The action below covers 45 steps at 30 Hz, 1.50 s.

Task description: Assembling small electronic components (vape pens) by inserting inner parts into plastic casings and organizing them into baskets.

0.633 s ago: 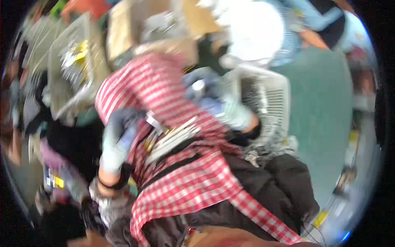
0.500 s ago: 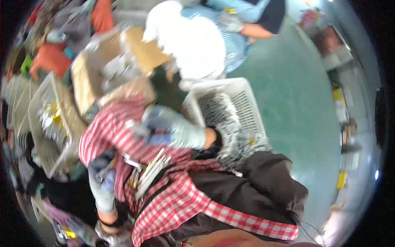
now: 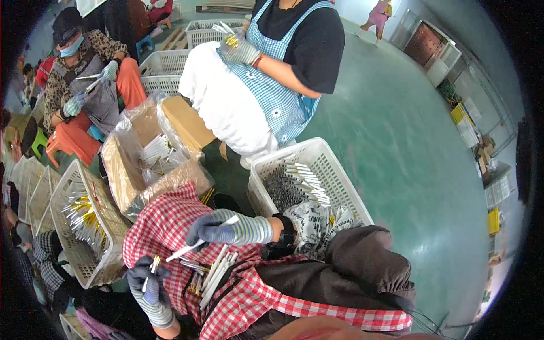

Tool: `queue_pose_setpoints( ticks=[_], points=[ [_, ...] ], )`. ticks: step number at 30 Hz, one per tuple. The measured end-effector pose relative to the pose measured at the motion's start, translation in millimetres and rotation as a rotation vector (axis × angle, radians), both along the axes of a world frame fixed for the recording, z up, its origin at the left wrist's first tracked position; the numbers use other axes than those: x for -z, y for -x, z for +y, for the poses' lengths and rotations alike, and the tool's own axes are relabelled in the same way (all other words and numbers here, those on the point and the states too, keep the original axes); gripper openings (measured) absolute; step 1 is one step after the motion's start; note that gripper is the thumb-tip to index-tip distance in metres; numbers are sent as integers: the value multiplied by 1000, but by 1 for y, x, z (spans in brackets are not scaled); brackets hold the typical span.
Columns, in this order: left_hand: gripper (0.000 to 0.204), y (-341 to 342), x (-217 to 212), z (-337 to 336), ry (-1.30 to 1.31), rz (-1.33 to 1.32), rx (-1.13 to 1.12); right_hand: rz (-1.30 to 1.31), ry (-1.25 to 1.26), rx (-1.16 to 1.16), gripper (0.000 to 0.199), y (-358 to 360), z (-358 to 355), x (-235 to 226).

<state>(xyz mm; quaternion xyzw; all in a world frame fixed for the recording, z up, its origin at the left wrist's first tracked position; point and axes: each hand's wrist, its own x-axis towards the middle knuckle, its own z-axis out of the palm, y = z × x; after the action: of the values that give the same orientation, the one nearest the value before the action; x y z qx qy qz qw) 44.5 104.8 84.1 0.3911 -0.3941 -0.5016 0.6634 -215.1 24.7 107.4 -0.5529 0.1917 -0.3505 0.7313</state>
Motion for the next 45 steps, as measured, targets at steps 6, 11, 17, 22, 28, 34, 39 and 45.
queue_pose_setpoints(
  ticks=[6,11,17,22,28,34,39,45],
  points=[
    [26,-7,2,12,-110,-57,196,72,56,-29,22,2,7,-16],
    [31,-23,3,15,-105,-223,235,5,93,-58,22,2,5,-11],
    [27,-20,-2,17,-92,-249,335,-29,71,-125,26,-2,10,-12],
    [31,-26,-5,18,0,-269,304,-27,146,-91,24,6,7,-16],
    [30,-36,-8,21,-77,-412,345,-15,158,-150,30,-4,7,-16],
    [37,-31,-5,18,63,-707,458,22,152,-197,29,-5,11,-19],
    [47,-31,-16,16,136,-1122,527,53,146,-247,29,-8,12,-16],
    [36,-23,-13,21,209,-1258,443,128,138,-296,28,-8,18,-14]
  ],
)
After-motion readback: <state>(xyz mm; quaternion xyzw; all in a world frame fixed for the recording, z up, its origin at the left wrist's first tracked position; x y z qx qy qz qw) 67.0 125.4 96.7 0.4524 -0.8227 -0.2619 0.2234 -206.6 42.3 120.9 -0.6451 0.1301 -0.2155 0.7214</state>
